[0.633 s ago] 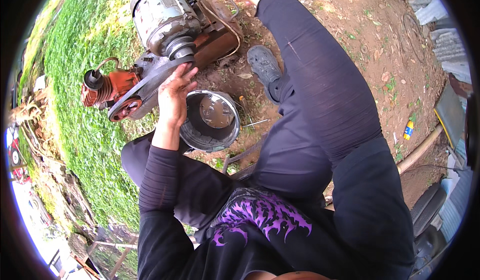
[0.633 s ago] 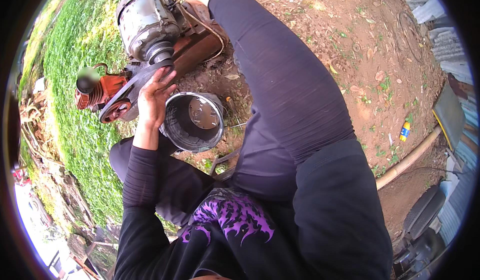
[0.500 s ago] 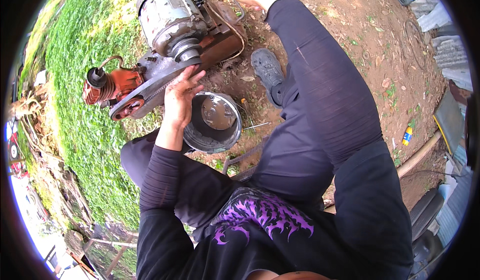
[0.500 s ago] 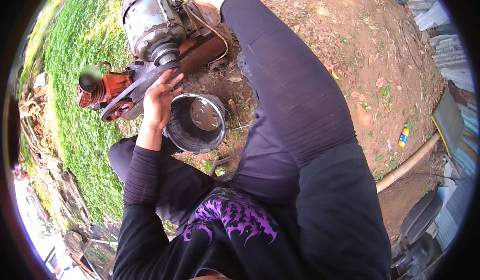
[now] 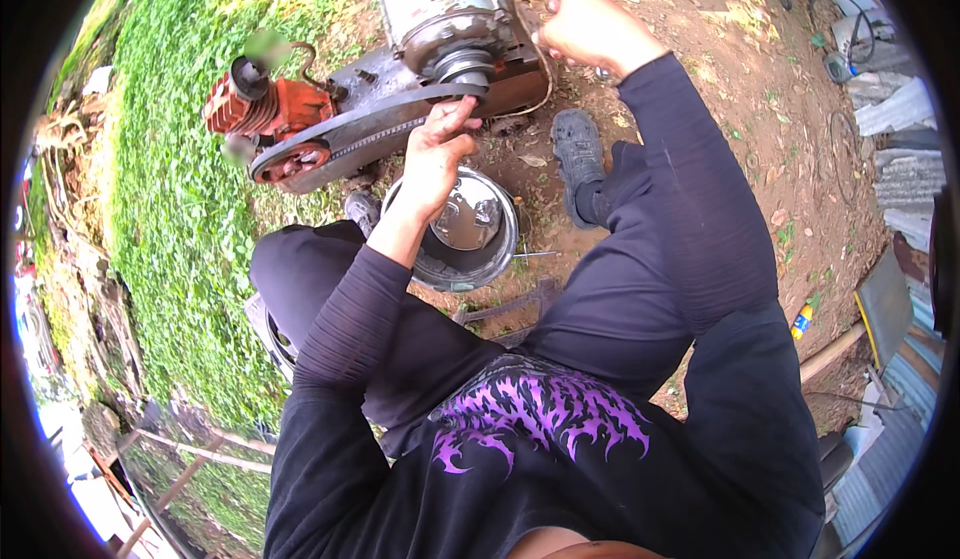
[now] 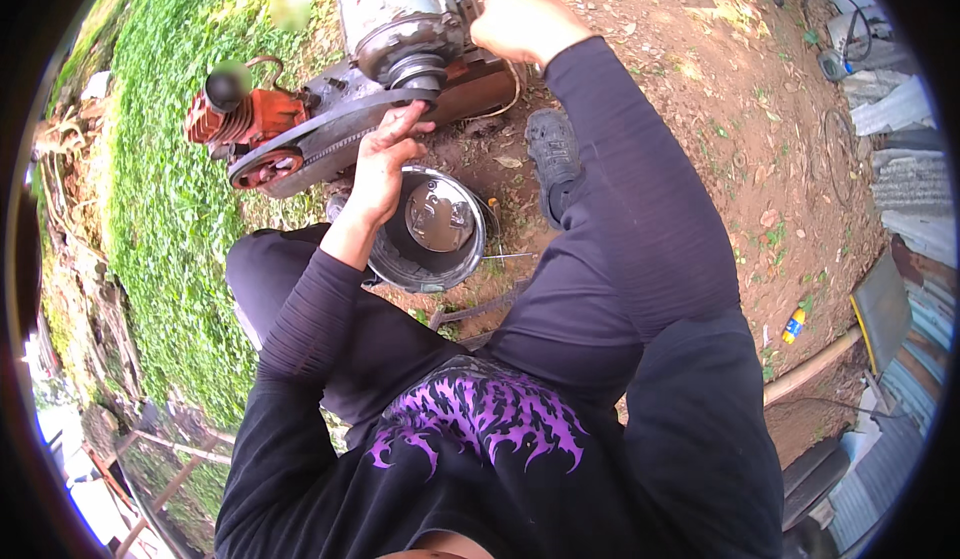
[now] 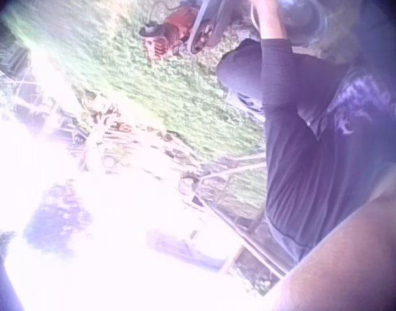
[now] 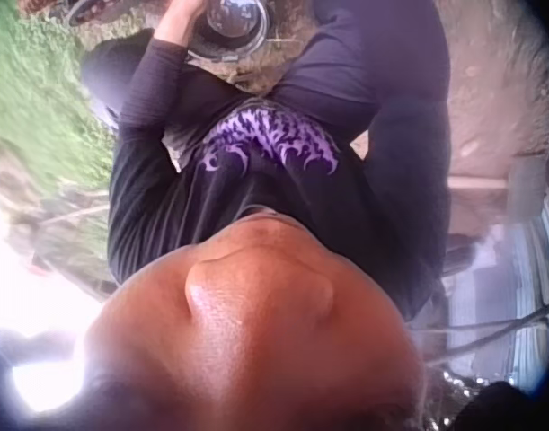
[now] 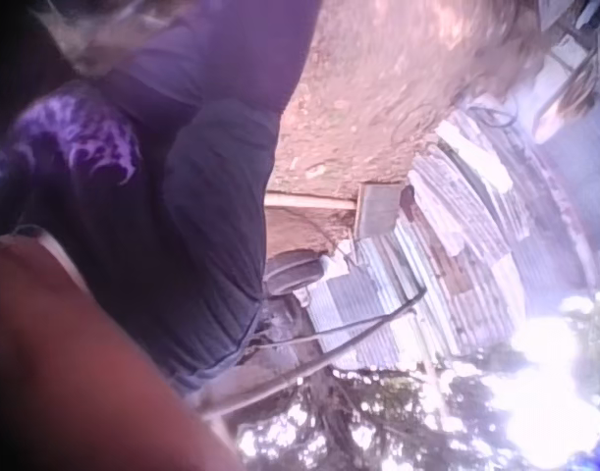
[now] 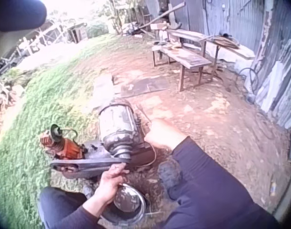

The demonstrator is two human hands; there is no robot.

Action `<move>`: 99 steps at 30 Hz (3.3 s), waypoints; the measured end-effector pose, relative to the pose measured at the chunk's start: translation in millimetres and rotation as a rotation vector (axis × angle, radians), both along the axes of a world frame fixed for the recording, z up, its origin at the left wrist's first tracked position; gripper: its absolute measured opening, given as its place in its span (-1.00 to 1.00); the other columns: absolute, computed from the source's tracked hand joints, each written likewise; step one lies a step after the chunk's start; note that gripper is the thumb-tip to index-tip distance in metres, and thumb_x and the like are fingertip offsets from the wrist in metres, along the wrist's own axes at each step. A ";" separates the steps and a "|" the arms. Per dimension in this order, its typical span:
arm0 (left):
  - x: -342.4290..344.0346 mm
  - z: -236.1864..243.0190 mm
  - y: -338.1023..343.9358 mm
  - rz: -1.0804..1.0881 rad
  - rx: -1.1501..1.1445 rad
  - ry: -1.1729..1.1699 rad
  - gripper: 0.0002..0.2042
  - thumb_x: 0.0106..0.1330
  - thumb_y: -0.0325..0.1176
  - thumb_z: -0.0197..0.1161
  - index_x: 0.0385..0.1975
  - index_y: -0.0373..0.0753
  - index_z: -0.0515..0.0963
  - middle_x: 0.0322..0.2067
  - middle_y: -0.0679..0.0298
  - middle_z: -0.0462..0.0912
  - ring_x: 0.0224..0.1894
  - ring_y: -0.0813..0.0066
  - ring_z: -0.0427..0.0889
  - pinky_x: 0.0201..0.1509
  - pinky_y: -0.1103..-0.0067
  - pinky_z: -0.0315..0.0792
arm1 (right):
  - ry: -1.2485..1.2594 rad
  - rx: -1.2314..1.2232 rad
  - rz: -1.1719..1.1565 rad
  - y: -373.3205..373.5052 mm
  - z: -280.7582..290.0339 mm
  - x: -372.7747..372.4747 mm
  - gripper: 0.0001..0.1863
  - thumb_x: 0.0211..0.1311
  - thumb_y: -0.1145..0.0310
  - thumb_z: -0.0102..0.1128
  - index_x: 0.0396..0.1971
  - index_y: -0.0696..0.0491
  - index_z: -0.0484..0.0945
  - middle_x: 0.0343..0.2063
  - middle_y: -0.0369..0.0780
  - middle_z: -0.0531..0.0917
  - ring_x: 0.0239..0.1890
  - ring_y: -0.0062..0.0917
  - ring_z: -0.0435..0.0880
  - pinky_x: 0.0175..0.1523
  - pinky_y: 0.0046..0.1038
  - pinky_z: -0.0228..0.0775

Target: The person removes a belt from a motor assembly, dips the belt into a bucket of liquid, and then uses a wrench to loosen a bolt on the motor housing.

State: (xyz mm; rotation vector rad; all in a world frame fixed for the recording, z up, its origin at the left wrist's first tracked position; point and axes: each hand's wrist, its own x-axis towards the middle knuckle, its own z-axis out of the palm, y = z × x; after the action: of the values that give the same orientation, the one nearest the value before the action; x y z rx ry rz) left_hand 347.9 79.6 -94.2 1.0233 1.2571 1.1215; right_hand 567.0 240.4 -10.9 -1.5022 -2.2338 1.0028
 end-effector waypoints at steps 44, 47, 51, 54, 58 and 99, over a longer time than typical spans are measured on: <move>-36.5 -137.6 80.4 0.568 -0.121 -1.816 -0.70 0.58 -0.11 0.03 -0.06 -0.20 0.56 -0.45 0.32 0.47 -0.44 0.46 0.42 -0.32 0.49 0.36 | -0.164 0.296 -0.105 -47.7 9.8 -126.9 -0.55 -0.13 0.29 0.43 -0.32 0.23 0.42 -0.44 -0.08 0.57 -0.34 -0.23 0.63 -0.14 -0.27 0.48; -39.5 -133.1 89.1 0.591 -0.219 -1.834 -0.74 0.59 -0.13 0.03 -0.15 -0.17 0.54 -0.54 0.37 0.38 -0.52 0.48 0.30 -0.35 0.50 0.32 | -0.232 0.272 -0.148 -42.2 11.3 -136.3 -0.56 -0.10 0.31 0.40 -0.30 0.26 0.42 -0.41 -0.03 0.58 -0.30 -0.17 0.63 -0.11 -0.26 0.47; -36.1 -127.0 89.5 0.626 -0.300 -1.690 -0.75 0.57 -0.16 0.06 -0.38 -0.12 0.42 -0.70 0.47 0.20 -0.58 0.51 0.20 -0.45 0.53 0.15 | -0.293 0.295 -0.162 -39.8 9.5 -143.7 -0.53 -0.08 0.34 0.37 -0.21 0.33 0.44 -0.31 0.09 0.65 -0.20 -0.05 0.70 -0.05 -0.22 0.50; -43.8 -129.6 82.3 0.559 -0.244 -1.701 -0.77 0.56 -0.18 0.07 -0.37 -0.12 0.43 -0.71 0.47 0.18 -0.59 0.52 0.20 -0.44 0.53 0.15 | -0.352 0.246 -0.197 -43.4 18.7 -150.7 -0.54 -0.05 0.36 0.35 -0.19 0.34 0.45 -0.28 0.12 0.66 -0.19 -0.05 0.71 -0.05 -0.21 0.51; -49.3 -125.7 79.6 0.507 -0.221 -1.693 -0.76 0.56 -0.18 0.08 -0.36 -0.13 0.45 -0.69 0.47 0.20 -0.58 0.52 0.22 -0.43 0.54 0.19 | -0.359 0.220 -0.203 -40.8 21.2 -155.8 -0.55 -0.04 0.36 0.35 -0.20 0.33 0.45 -0.32 0.11 0.65 -0.19 -0.04 0.71 -0.05 -0.21 0.51; -16.9 -100.7 89.1 0.449 -0.198 -1.547 -0.77 0.42 -0.14 0.32 -0.47 0.00 0.50 -0.68 0.55 0.30 -0.55 0.58 0.38 -0.39 0.56 0.27 | -0.249 0.196 0.079 7.9 -14.0 -121.8 -0.75 -0.12 0.44 0.22 -0.54 0.38 0.55 -0.58 -0.20 0.61 -0.52 -0.56 0.48 -0.34 -0.40 0.37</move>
State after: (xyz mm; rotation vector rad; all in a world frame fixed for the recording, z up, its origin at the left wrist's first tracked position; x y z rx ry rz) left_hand 331.0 168.7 -194.9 -0.4145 0.2526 1.5408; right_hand 445.2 248.3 -24.9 -1.5339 -2.4952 0.6219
